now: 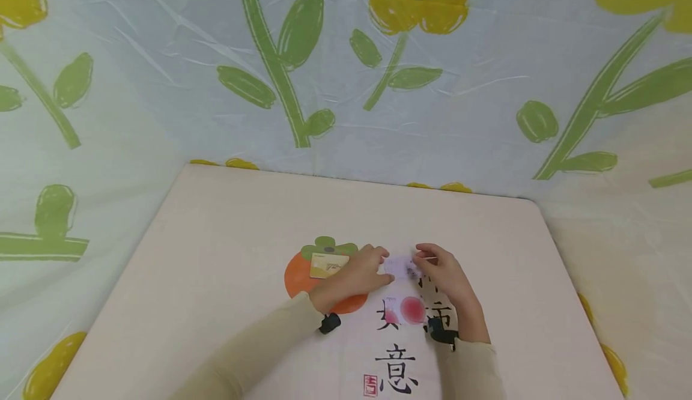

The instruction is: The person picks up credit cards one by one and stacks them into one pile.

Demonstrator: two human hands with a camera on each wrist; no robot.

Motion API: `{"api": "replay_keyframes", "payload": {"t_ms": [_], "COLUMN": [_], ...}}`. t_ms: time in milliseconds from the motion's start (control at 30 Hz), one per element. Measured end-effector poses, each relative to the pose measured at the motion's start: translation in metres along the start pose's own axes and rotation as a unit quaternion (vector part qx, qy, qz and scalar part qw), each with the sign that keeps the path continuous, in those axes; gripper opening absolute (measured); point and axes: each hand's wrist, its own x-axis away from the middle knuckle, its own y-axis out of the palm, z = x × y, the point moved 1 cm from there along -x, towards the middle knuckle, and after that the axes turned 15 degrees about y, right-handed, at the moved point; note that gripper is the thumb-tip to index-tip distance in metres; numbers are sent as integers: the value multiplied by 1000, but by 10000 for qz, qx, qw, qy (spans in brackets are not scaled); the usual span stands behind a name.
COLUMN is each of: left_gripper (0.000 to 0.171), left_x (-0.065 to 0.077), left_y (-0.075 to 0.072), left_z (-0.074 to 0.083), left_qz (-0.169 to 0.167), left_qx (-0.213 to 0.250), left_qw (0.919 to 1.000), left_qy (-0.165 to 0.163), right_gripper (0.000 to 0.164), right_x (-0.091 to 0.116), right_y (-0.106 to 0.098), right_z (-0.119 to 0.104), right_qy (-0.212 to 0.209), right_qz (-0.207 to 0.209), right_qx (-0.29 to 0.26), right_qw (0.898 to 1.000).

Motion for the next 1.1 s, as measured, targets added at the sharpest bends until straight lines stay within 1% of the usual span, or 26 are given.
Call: {"api": "replay_keyframes", "payload": {"t_ms": [133,233,433,567,700,867,1100], "left_gripper": [54,54,45,39,39,42,43], "left_x": [-3,-4,-10,-12,-12,-12,-12], "left_y": [5,8,17,21,22,23,21], "left_z": [4,6,1,-1,-2,-1,2], "left_qz": [-169,-241,-291,-309,-340,-370,-322], "left_qx": [-9,-112,-534,-669,-716,-657,-641], "left_qw": [9995,9988,9973,9966,9960,9958,9955], "left_qy": [-274,-403,-401,-378,-422,-527,-615], "right_gripper": [44,44,49,50,50,48,46], "right_x": [-2,-2,-4,-7,-10,-12,-11], "right_y": [-6,-7,-6,-5,-3,-1,-1], "right_z": [7,11,15,17,20,22,23], "right_qy": [109,155,134,29,-80,-211,-323], "right_qz": [80,5,-229,-286,-290,-261,-226], "right_qx": [305,433,669,806,920,1025,964], "right_qw": [9994,9989,9974,9963,9953,9942,9946]}}
